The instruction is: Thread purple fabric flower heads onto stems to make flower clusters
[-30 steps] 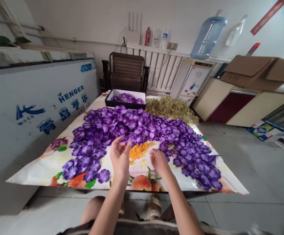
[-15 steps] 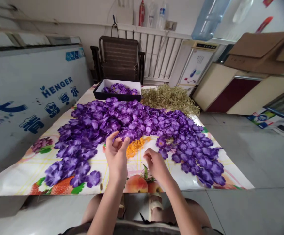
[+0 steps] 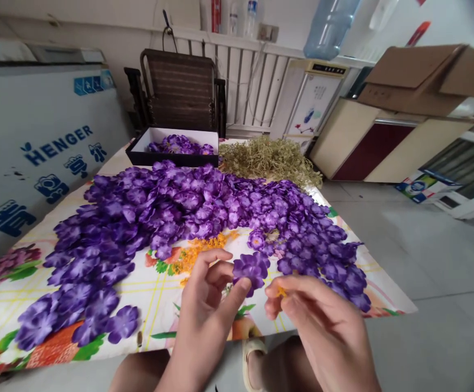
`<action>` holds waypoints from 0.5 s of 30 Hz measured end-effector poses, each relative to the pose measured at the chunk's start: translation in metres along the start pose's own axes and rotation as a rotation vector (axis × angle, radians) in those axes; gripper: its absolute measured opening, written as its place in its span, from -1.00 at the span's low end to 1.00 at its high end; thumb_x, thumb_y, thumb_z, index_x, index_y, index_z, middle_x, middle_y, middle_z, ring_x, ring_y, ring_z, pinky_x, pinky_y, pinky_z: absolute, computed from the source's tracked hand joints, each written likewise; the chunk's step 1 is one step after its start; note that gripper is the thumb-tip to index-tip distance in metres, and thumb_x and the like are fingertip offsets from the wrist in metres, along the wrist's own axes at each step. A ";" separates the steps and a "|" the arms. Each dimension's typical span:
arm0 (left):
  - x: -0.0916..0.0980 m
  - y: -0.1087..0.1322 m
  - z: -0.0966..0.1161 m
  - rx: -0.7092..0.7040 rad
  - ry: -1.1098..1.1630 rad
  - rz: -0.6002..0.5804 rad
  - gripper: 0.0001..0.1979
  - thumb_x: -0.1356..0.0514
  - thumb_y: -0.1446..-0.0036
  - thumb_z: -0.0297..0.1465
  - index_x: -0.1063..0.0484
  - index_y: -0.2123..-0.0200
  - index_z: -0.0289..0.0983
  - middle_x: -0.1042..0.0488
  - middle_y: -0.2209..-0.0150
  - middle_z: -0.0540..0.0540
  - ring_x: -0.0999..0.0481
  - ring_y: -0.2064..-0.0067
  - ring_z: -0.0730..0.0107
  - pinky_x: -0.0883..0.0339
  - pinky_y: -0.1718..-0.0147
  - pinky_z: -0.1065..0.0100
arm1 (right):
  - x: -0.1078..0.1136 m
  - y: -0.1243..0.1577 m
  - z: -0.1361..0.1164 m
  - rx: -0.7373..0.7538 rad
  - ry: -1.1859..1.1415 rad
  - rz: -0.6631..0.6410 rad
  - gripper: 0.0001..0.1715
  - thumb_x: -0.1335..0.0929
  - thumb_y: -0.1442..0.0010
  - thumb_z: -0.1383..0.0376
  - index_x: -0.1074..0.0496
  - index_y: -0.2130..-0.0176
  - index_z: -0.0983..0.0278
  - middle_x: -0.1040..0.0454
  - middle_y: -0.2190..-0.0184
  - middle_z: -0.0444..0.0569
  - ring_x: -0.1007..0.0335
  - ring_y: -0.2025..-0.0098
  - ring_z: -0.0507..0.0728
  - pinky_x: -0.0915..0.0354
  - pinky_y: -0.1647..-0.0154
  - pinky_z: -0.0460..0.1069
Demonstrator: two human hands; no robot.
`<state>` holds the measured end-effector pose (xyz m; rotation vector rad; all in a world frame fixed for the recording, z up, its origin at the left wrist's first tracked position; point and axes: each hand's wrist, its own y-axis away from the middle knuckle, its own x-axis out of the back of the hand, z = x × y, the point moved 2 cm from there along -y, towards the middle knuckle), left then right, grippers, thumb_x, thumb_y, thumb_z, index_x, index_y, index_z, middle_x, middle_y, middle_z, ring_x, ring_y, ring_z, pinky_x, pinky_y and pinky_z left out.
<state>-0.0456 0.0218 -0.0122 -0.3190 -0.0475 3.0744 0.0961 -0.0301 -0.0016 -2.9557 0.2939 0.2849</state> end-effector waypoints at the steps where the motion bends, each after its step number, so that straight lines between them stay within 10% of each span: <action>1: 0.002 0.001 0.001 0.007 -0.002 -0.003 -0.70 -0.37 0.03 -0.35 -0.38 0.22 -0.12 -0.46 0.48 0.02 -0.46 0.43 0.36 -0.38 0.49 0.41 | 0.000 0.001 -0.001 0.030 0.035 0.013 -0.84 -0.39 -0.20 0.34 -0.54 0.23 0.07 -0.59 0.37 -0.13 -0.53 0.38 0.02 -0.49 0.31 -0.12; 7: 0.006 0.003 0.009 -0.012 0.017 -0.067 -0.73 -0.39 0.05 -0.40 -0.41 0.26 -0.11 -0.50 0.50 0.03 -0.46 0.50 0.38 -0.35 0.55 0.43 | -0.010 -0.001 -0.001 0.152 0.214 0.097 -0.83 -0.41 -0.14 0.40 -0.52 0.34 0.09 -0.53 0.19 -0.06 -0.50 0.09 0.11 -0.49 0.14 -0.07; 15: 0.002 0.006 0.012 -0.015 0.109 -0.210 -0.74 -0.32 -0.08 -0.50 -0.39 0.19 -0.10 -0.48 0.45 0.08 -0.43 0.44 0.52 -0.32 0.47 0.54 | -0.010 -0.009 0.004 -0.081 -0.041 -0.051 -0.92 -0.44 -0.15 0.32 -0.51 0.37 0.11 -0.46 -0.01 -0.11 -0.42 -0.07 0.11 -0.38 -0.03 -0.06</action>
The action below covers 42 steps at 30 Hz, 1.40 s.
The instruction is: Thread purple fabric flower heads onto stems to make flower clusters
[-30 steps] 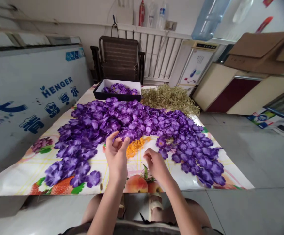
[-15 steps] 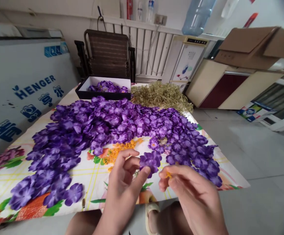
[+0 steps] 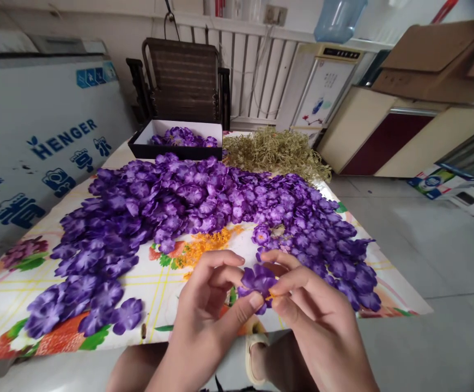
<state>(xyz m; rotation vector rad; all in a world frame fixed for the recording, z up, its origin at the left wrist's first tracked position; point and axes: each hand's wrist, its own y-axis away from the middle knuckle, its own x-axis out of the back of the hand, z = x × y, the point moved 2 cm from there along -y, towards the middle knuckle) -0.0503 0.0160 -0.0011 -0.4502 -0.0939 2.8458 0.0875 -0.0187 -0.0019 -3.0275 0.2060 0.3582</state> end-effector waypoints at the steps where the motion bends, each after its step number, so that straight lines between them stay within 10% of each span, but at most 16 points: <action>1: -0.001 0.000 0.000 0.008 0.019 -0.019 -0.72 -0.32 -0.09 -0.51 -0.39 0.18 -0.09 -0.46 0.45 0.11 -0.40 0.44 0.57 -0.29 0.47 0.57 | 0.000 -0.001 0.000 -0.010 -0.023 -0.023 -0.91 -0.42 -0.17 0.33 -0.51 0.35 0.10 -0.51 0.07 -0.15 -0.47 0.01 0.05 -0.39 0.02 -0.12; 9: -0.003 -0.001 -0.001 0.074 0.063 -0.114 -0.67 -0.24 -0.19 -0.44 -0.29 0.01 -0.05 -0.41 0.35 0.07 -0.38 0.31 0.52 -0.32 0.31 0.51 | -0.003 -0.005 -0.014 0.173 0.197 0.052 -0.83 -0.39 -0.15 0.42 -0.50 0.38 0.13 -0.50 0.48 -0.28 -0.47 0.43 -0.12 -0.34 0.37 -0.36; 42: -0.005 -0.012 -0.002 0.116 0.139 -0.028 -0.60 -0.23 -0.14 -0.59 -0.25 0.03 -0.11 -0.44 0.33 0.06 -0.42 0.27 0.52 -0.30 0.29 0.51 | 0.000 -0.015 -0.005 0.309 0.662 -0.032 -0.85 -0.26 -0.29 0.39 -0.31 0.27 0.12 -0.40 0.37 -0.24 -0.38 0.30 -0.08 -0.29 0.28 -0.32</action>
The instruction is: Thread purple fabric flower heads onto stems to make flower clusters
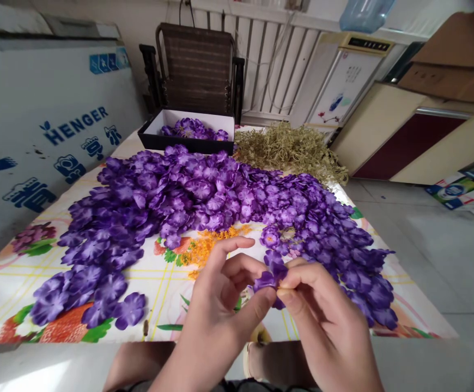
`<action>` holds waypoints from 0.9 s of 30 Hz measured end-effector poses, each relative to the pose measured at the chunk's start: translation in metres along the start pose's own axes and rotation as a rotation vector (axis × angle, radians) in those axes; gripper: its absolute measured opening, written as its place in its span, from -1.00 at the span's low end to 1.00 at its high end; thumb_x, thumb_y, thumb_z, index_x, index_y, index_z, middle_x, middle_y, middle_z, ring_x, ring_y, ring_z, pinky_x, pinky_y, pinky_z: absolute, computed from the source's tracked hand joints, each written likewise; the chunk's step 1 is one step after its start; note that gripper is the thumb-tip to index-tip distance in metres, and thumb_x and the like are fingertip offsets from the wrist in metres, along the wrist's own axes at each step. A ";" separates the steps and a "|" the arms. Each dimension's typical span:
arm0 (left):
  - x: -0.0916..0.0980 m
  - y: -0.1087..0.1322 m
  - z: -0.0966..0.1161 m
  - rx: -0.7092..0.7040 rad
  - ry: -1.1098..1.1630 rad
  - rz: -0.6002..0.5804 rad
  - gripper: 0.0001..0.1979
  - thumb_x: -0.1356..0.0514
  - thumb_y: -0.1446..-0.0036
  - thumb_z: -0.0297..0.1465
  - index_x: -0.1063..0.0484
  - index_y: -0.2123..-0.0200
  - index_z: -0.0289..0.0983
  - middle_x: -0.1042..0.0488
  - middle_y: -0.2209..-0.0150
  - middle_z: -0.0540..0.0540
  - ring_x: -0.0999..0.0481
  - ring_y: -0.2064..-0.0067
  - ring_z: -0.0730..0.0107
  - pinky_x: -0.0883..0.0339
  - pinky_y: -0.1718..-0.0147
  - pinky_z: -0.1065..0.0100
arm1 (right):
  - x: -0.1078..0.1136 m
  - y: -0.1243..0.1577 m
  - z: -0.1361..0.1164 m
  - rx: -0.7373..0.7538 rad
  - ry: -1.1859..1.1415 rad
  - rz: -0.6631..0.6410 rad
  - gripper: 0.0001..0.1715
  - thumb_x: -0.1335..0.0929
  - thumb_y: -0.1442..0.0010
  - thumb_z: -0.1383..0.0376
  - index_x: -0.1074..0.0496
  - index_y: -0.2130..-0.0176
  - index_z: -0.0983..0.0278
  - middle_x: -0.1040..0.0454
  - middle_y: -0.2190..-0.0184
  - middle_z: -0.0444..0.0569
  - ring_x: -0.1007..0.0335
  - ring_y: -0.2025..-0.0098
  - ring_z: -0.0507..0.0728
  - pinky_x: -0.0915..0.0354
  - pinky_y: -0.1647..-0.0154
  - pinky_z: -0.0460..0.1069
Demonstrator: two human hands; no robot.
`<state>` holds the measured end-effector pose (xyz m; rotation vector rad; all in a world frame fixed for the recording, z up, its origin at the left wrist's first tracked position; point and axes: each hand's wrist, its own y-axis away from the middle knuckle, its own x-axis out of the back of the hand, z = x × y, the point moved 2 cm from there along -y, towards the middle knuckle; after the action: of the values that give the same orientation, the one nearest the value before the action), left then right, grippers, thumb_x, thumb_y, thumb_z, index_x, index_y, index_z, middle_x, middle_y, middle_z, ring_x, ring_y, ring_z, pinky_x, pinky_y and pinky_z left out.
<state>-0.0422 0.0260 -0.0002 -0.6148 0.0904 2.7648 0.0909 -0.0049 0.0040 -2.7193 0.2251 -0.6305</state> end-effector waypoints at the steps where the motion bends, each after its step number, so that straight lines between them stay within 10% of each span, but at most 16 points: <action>1: 0.001 0.000 0.000 0.003 0.008 0.001 -0.61 -0.23 -0.14 -0.59 -0.25 0.03 -0.12 -0.44 0.32 0.05 -0.42 0.27 0.52 -0.30 0.30 0.50 | -0.001 0.000 0.000 0.010 -0.007 0.000 -0.85 -0.27 -0.28 0.39 -0.31 0.28 0.12 -0.40 0.37 -0.23 -0.38 0.30 -0.07 -0.30 0.27 -0.30; 27: 0.006 -0.004 0.000 -0.026 0.029 0.026 -0.57 -0.25 -0.11 -0.60 -0.26 0.01 -0.14 -0.45 0.33 0.03 -0.42 0.25 0.49 -0.34 0.28 0.49 | -0.010 -0.003 -0.006 0.184 0.116 0.012 -0.76 -0.21 -0.23 0.54 -0.24 0.26 0.19 -0.38 0.29 -0.08 -0.39 0.23 0.01 -0.34 0.25 -0.18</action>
<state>-0.0464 0.0316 -0.0029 -0.6647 0.0687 2.7869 0.0795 -0.0015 0.0063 -2.5071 0.2018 -0.7676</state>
